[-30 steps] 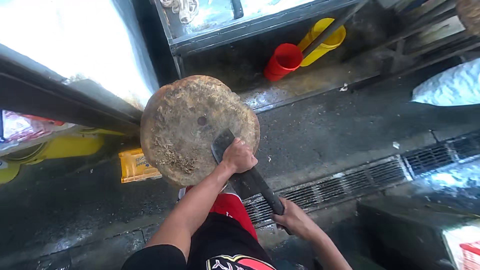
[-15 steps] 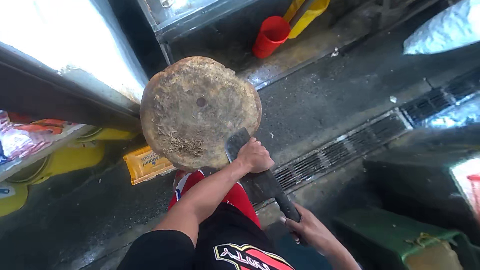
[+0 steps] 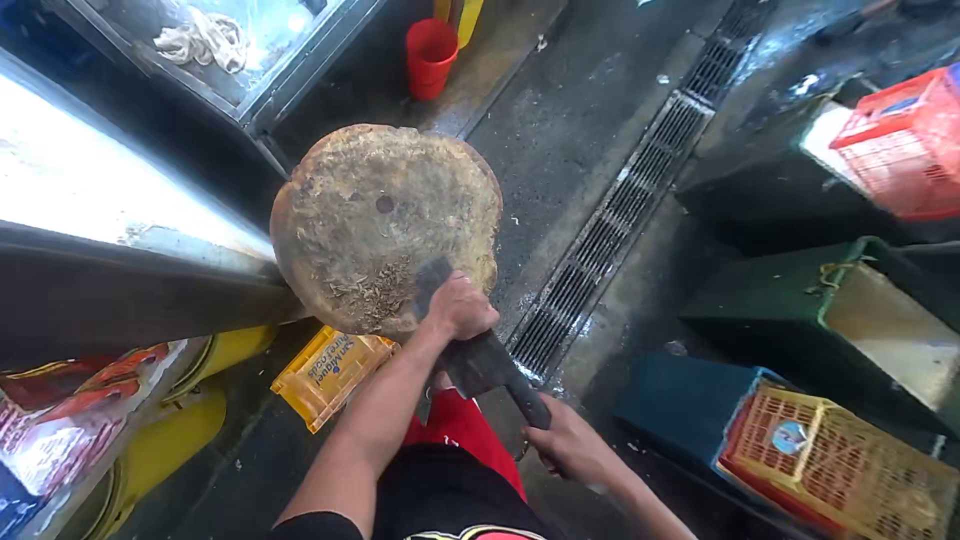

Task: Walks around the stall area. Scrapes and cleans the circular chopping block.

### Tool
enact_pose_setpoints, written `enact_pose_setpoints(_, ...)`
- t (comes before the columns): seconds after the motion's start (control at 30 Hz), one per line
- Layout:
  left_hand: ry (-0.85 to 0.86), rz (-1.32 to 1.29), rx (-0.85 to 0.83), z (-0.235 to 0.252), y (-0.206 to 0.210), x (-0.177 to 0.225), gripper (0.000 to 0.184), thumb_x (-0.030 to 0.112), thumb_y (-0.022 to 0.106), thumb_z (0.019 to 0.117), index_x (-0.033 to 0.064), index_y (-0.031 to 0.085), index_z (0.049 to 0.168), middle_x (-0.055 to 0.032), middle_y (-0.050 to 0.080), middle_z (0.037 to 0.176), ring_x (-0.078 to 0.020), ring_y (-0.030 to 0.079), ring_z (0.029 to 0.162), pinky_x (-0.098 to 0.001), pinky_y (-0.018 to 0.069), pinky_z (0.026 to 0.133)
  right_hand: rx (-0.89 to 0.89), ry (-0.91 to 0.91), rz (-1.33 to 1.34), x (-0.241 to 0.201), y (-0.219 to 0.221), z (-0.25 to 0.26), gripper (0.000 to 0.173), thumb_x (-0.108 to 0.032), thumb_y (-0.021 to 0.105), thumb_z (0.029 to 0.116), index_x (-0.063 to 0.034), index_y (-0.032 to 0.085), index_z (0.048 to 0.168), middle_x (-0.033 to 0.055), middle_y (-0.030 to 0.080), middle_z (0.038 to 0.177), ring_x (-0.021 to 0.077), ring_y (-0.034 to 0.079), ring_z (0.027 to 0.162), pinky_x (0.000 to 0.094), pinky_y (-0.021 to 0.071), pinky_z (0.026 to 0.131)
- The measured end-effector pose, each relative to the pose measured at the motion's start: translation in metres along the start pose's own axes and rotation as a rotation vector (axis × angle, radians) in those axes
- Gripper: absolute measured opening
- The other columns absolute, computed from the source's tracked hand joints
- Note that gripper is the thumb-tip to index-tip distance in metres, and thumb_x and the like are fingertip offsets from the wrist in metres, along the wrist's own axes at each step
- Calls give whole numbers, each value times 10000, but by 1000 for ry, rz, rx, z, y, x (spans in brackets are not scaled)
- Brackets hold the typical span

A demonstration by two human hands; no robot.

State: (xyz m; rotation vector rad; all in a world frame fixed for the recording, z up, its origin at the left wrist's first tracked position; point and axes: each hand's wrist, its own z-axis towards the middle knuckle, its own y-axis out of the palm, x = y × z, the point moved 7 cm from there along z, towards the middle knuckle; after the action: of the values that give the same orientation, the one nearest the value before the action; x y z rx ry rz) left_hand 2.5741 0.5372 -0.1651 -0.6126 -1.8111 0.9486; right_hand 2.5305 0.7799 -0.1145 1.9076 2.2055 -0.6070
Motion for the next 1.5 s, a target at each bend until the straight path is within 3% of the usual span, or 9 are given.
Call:
enact_pose_setpoints(0.3,222,-14,91,-23,2,-2,440,345,430,1003,88,647,719,-59,690,803,-212,667,910,-422,422,1030,60,-2,137,10,54,-4,382,-226,749,832,-99,603,1162,100,662,728,224,640,524,418,580,519)
enact_pose_setpoints(0.4,194,-117,356,-51,-35,-12,273,276,565,951,139,758,1087,-57,699,1175,-217,604,1232,-447,408,1167,90,-32,110,10,44,-7,405,-286,784,843,-109,613,1165,96,672,754,224,648,542,421,590,541)
enact_pose_setpoints(0.5,-75,12,460,-112,-55,-54,536,365,568,964,184,563,1469,-57,440,1602,-254,307,1542,-504,264,1269,85,-57,62,8,36,-14,472,-406,766,900,-119,584,1228,93,673,795,218,656,571,420,599,574)
enact_pose_setpoints(0.6,-292,243,329,-160,-30,-109,836,655,441,980,151,312,1633,-155,167,1726,-397,122,1593,-626,147,1264,114,-77,-81,-5,38,-22,487,-471,689,962,-129,564,1286,88,689,849,221,690,652,443,615,658)
enact_pose_setpoints(0.73,-380,314,195,-158,-27,-141,919,791,284,960,198,232,1661,-118,102,1743,-403,73,1598,-679,83,1246,195,-109,-269,-33,43,-37,480,-413,688,952,-100,565,1294,109,711,962,267,723,857,516,592,834)
enact_pose_setpoints(1.0,-501,103,609,-188,-67,-166,930,691,349,1011,-1,240,1623,-206,213,1702,-369,176,1588,-572,157,1283,363,-237,-438,-72,22,-56,462,-278,699,913,-142,576,1337,128,713,966,308,712,888,556,577,803)
enact_pose_setpoints(1.2,-756,65,467,-165,-20,-127,964,690,344,1008,-69,255,1596,-280,217,1677,-413,192,1576,-572,142,1282,470,-275,-705,-90,-33,-36,485,-264,633,952,-152,538,1415,164,727,1041,387,721,950,625,573,801)
enact_pose_setpoints(1.33,-755,-44,736,-157,-43,-119,874,583,385,1036,-64,233,1604,-263,257,1670,-373,277,1557,-531,235,1277,397,-343,-789,-96,-73,4,464,-259,631,962,-119,546,1397,190,725,1031,409,723,934,630,572,788)
enact_pose_setpoints(1.5,-1026,120,645,-188,-63,-207,964,664,331,1026,-88,167,1605,-303,99,1694,-432,75,1592,-574,89,1289,42,-406,-830,-129,-119,41,570,-250,712,934,-112,486,1438,188,707,1051,385,706,972,605,559,864)
